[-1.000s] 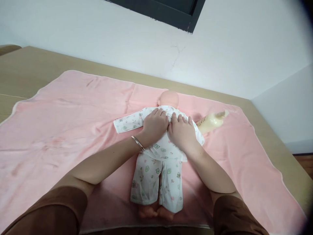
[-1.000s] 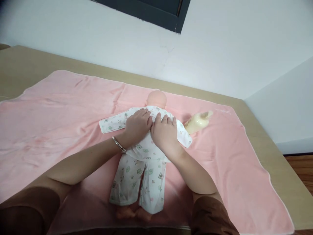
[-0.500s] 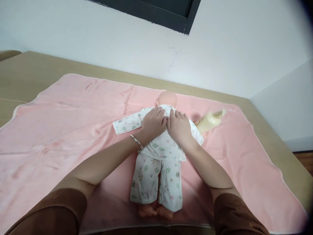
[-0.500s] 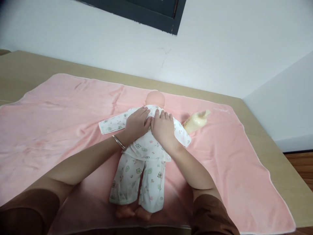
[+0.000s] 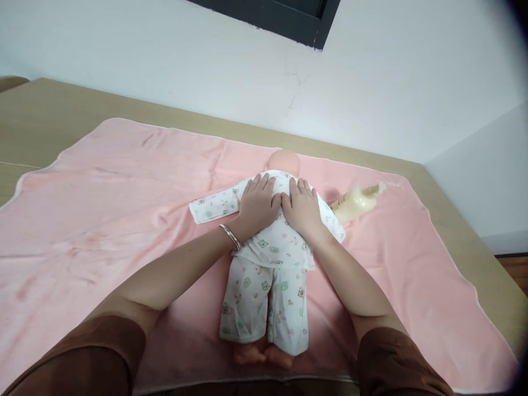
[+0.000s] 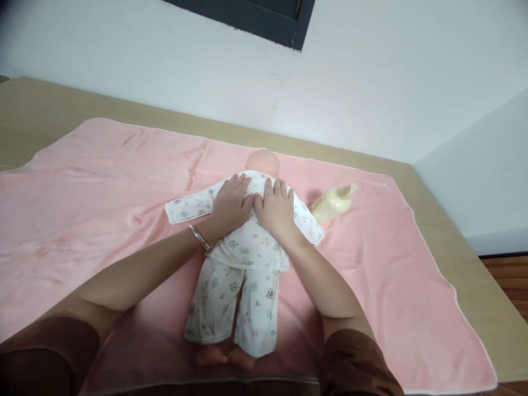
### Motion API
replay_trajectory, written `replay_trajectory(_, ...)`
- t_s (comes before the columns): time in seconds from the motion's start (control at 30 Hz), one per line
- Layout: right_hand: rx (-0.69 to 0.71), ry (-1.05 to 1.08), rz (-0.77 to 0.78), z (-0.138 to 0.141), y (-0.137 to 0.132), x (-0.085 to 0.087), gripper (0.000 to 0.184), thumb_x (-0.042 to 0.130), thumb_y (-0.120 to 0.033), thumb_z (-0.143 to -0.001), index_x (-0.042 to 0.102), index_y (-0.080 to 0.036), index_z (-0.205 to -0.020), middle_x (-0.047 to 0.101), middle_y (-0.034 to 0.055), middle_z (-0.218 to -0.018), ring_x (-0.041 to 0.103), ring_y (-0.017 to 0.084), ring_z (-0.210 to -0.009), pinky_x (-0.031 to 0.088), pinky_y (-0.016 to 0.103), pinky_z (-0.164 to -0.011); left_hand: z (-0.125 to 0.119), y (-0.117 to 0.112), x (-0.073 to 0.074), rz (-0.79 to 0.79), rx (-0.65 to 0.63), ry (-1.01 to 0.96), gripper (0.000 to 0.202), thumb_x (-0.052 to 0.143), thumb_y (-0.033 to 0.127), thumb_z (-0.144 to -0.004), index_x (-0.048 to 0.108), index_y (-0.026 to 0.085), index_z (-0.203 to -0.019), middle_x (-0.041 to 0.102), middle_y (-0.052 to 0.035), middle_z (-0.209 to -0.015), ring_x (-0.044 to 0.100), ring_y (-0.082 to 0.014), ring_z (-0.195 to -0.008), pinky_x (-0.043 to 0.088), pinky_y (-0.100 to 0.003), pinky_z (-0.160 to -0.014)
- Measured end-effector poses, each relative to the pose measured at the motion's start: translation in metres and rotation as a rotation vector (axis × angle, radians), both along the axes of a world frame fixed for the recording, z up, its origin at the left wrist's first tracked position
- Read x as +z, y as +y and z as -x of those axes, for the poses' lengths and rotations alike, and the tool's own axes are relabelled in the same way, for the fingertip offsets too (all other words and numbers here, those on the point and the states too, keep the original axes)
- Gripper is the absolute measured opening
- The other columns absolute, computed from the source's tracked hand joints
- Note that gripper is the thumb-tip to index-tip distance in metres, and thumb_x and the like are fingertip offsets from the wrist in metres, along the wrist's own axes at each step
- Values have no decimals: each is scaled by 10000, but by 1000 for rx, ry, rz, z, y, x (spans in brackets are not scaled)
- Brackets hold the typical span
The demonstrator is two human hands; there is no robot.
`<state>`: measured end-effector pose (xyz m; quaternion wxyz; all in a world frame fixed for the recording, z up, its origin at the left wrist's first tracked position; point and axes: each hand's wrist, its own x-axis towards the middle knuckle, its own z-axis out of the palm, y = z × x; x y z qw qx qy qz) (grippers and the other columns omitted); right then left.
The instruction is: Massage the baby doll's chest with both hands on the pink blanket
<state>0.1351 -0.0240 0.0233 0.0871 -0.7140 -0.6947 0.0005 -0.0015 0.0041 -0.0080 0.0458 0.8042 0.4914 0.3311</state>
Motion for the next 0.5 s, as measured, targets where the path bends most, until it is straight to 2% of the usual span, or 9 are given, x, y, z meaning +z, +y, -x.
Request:
replay_trajectory(0.23, 6, 33, -19, 0, -1, -3, 609, 277, -373, -1033, 346, -64, -1553, 360, 255, -1606, 283, 376, -1524, 236, 587, -1194, 0, 3, -4, 28, -19, -26, 472, 422, 290, -960, 538, 114, -1381, 557, -182, -1482, 435, -349, -1453, 339, -556, -1205)
replay_trajectory(0.5, 4, 30, -33, 0, -1, -4, 604, 286, -374, -1033, 350, -73, -1553, 374, 244, -1602, 298, 370, -1518, 232, 572, -1202, 0, 4, -5, 31, -19, -22, 483, 424, 292, -956, 544, 82, -1375, 559, -194, -1474, 445, -365, -1440, 335, -546, -1209)
